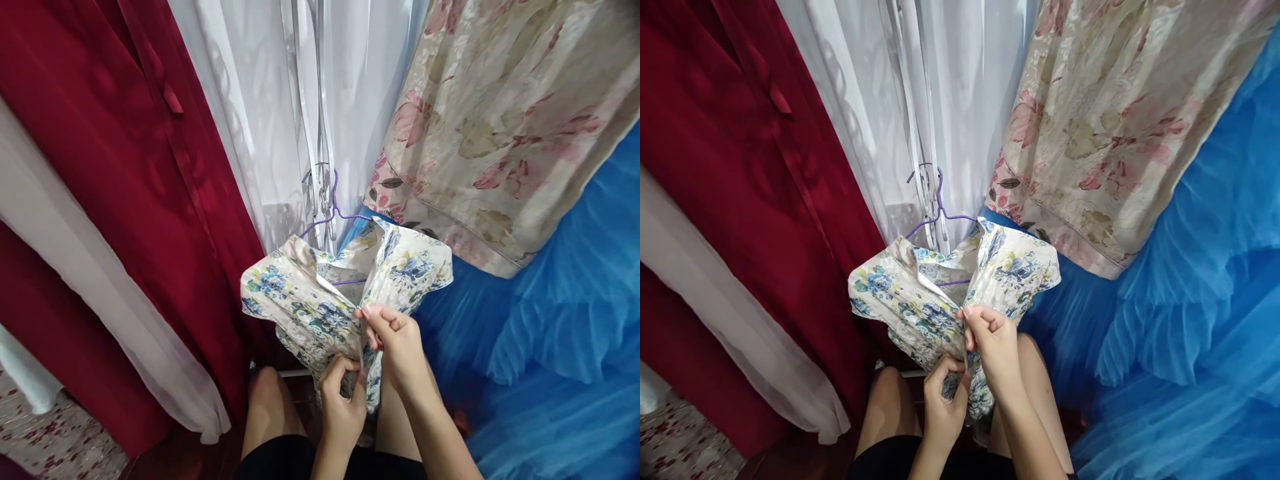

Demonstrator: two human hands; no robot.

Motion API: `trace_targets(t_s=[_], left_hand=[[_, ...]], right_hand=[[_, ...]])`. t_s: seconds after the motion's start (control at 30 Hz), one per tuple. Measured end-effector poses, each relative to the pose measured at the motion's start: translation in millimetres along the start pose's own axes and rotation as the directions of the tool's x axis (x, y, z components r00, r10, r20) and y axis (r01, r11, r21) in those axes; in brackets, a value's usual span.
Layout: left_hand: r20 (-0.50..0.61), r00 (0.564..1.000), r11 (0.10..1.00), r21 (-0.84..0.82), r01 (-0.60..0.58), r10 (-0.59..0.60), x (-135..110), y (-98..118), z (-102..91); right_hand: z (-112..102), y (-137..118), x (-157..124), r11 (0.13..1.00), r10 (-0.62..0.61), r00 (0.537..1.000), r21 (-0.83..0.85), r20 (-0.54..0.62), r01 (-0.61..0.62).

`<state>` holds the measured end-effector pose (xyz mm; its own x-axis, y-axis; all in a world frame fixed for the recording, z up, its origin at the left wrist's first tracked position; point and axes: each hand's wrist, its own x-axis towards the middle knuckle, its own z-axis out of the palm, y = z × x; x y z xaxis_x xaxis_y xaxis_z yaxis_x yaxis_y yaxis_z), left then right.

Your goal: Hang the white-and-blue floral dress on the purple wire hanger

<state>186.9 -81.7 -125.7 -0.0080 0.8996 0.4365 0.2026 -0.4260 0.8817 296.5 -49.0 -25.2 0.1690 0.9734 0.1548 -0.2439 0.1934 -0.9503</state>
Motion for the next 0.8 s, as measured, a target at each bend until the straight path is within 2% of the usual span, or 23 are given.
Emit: trace_targets(t_s=[0.13, 0.33, 0.47, 0.53, 0.6, 0.67, 0.73, 0.8], left_hand=[[-0.004, 1.000, 1.000, 0.005, 0.011, -0.011, 3.4, 4.9, -4.1], [0.123, 0.987, 0.995, 0.033, 0.097, -0.100, 4.3, 5.6, -14.1], [0.139, 0.983, 0.992, 0.058, 0.112, -0.120, 0.0, -1.7, -19.2], [0.157, 0.976, 0.988, 0.050, 0.146, -0.152, 2.4, 2.1, -23.1], [0.191, 0.965, 0.984, 0.030, 0.177, -0.179, 12.2, 16.3, -28.9], [0.161, 0.977, 0.989, -0.005, 0.145, -0.143, 31.2, 40.7, -36.5], [0.028, 1.000, 0.999, -0.030, 0.014, -0.013, 58.4, 70.2, -44.8], [-0.073, 0.979, 0.982, 0.008, -0.191, 0.191, 89.1, 97.5, -51.8]], right_hand=[[14.2, -23.3, 31.1, 0.996, -0.083, 0.996, -0.017, 0.017, 0.083], [32.1, -55.1, 68.3, 0.984, -0.169, 0.985, 0.065, 0.018, 0.168], [34.7, -66.1, 70.6, 0.967, -0.254, 0.967, 0.029, 0.021, 0.253], [34.2, -65.4, 64.7, 0.963, -0.269, 0.963, 0.008, 0.028, 0.269], [32.3, -61.7, 56.5, 0.964, -0.264, 0.964, -0.013, 0.037, 0.265], [29.1, -57.9, 48.1, 0.965, -0.256, 0.966, -0.038, 0.048, 0.258], [25.1, -56.8, 40.5, 0.962, -0.262, 0.963, -0.062, 0.062, 0.266], [21.0, -59.2, 34.4, 0.955, -0.278, 0.957, -0.084, 0.080, 0.284]])
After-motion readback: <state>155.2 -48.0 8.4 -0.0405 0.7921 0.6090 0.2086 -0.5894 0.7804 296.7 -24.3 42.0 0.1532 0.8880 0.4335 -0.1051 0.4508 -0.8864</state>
